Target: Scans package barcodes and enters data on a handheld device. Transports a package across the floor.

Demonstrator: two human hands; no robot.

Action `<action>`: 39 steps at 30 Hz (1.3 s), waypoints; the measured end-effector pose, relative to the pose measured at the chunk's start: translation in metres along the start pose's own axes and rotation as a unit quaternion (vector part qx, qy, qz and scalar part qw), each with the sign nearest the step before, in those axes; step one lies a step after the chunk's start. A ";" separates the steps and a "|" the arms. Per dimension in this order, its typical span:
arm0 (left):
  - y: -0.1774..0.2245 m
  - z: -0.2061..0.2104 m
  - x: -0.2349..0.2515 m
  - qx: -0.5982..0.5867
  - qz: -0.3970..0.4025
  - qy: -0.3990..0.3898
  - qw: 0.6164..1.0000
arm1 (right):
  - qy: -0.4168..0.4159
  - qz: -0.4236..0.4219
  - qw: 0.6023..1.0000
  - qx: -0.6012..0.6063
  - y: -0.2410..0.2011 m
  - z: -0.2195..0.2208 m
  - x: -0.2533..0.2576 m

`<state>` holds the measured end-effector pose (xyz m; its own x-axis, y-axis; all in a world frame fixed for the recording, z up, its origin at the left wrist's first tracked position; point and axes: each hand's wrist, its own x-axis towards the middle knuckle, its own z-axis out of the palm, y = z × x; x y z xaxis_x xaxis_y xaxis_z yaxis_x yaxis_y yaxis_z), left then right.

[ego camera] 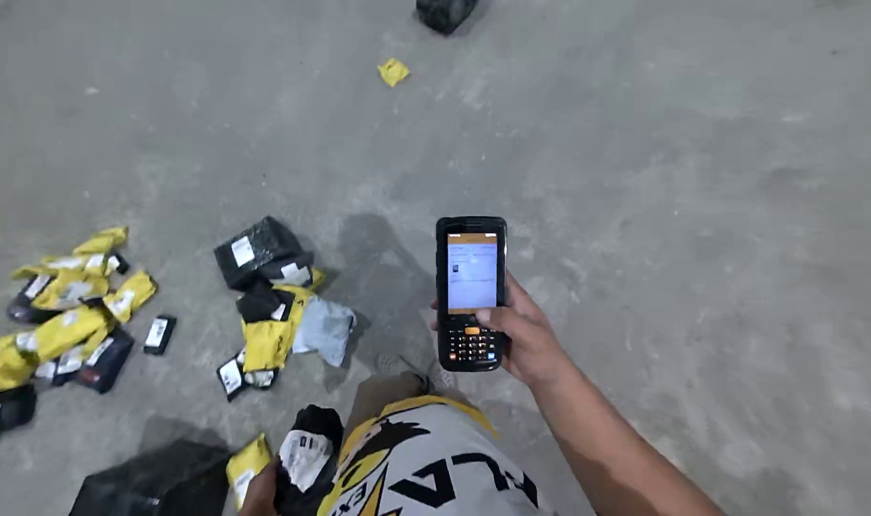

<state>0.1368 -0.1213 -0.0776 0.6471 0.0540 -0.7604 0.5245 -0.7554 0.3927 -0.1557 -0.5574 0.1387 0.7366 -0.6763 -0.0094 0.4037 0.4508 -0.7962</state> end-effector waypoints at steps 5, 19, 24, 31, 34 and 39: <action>0.148 0.055 -0.072 0.116 -0.037 -0.048 0.991 | 0.035 -0.042 0.998 -0.014 -0.044 -0.031 0.050; 0.437 0.158 0.151 0.129 0.059 -0.077 0.987 | 0.113 -0.108 0.988 -0.014 -0.127 -0.106 0.298; 0.563 0.198 0.157 0.184 0.114 -0.061 0.974 | 0.143 -0.130 0.981 -0.011 -0.153 -0.136 0.360; 0.706 0.269 0.183 0.207 0.124 -0.028 0.970 | 0.158 -0.130 0.979 -0.011 -0.202 -0.218 0.463; 0.754 0.306 0.155 0.274 0.123 -0.002 0.954 | 0.162 -0.123 0.979 -0.001 -0.236 -0.258 0.511; 0.813 0.363 0.124 0.343 0.095 -0.019 0.934 | 0.155 -0.092 0.983 -0.024 -0.301 -0.323 0.595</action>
<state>0.4427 -0.9657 -0.0405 0.6653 -0.1380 -0.7337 -0.0857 -0.9904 0.1085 -0.0142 -1.2829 0.1772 0.4489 -0.8926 -0.0404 0.4838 0.2809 -0.8289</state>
